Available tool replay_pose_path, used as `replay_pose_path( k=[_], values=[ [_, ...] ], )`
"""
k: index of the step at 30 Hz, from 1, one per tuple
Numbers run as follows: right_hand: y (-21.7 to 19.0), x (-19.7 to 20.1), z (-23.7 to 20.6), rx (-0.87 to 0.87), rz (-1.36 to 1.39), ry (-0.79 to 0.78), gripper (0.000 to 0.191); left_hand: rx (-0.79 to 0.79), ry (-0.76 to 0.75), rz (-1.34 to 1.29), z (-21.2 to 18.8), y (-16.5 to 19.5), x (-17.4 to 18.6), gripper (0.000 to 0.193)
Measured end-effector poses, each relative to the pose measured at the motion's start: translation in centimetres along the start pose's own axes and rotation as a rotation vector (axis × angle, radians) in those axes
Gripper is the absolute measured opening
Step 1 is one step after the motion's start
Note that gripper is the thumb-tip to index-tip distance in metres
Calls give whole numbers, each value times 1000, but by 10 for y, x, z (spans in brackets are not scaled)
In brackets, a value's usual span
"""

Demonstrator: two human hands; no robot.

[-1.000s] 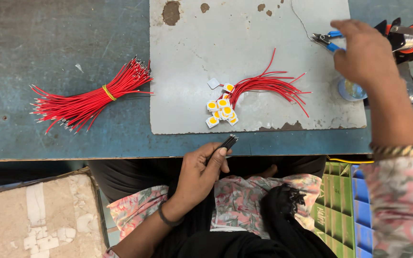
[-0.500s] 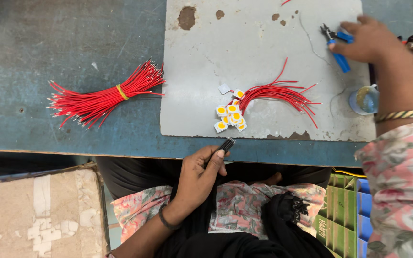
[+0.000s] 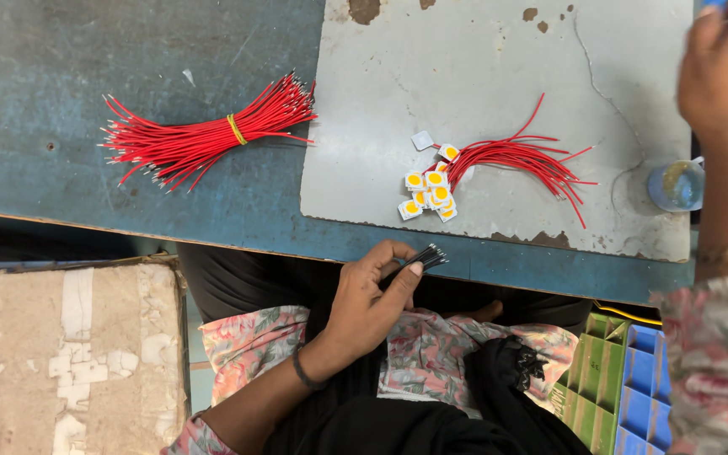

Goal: The person solders red and black wires onto small square LED COB chips on a workbench using a soldering iron, then gathers a bundle of black wires, trims and strips their ends with pliers, dips the stripped ends into a small cup of flux or solder paste, and resumes soldering the wires to the LED pads.

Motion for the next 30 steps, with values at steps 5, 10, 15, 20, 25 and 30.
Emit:
replay_pose_path(
  k=[5, 10, 15, 20, 25, 30],
  values=[
    [-62, 48, -74, -399, 931, -65, 55, -112, 20, -48, 4, -2, -8, 17],
    [-132, 73, -177, -722, 1371, -408, 63, -60, -3, -60, 7, -16, -12, 16],
    [-174, 64, -232, -913, 1246, -682, 71, -42, 2, -12, 9, -26, -11, 15],
    [-187, 60, -251, -917, 1095, -950, 68, -13, -4, -24, 9, -32, -10, 17],
    [-191, 45, -254, -909, 1113, -968, 64, 3, -18, -58, 9, -31, -9, 23],
    [-190, 37, -252, -908, 1070, -952, 60, 181, -55, -83, 8, -34, -10, 26]
  ],
)
Point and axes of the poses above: each hand's wrist, its own z-axis towards the middle knuckle, its own x-axis out of the back of the hand, y = z × x, the point moved 3 cm from there along z, towards the middle knuckle, and after that the axes turned 14 degrees about y, right-handed, at the moved point
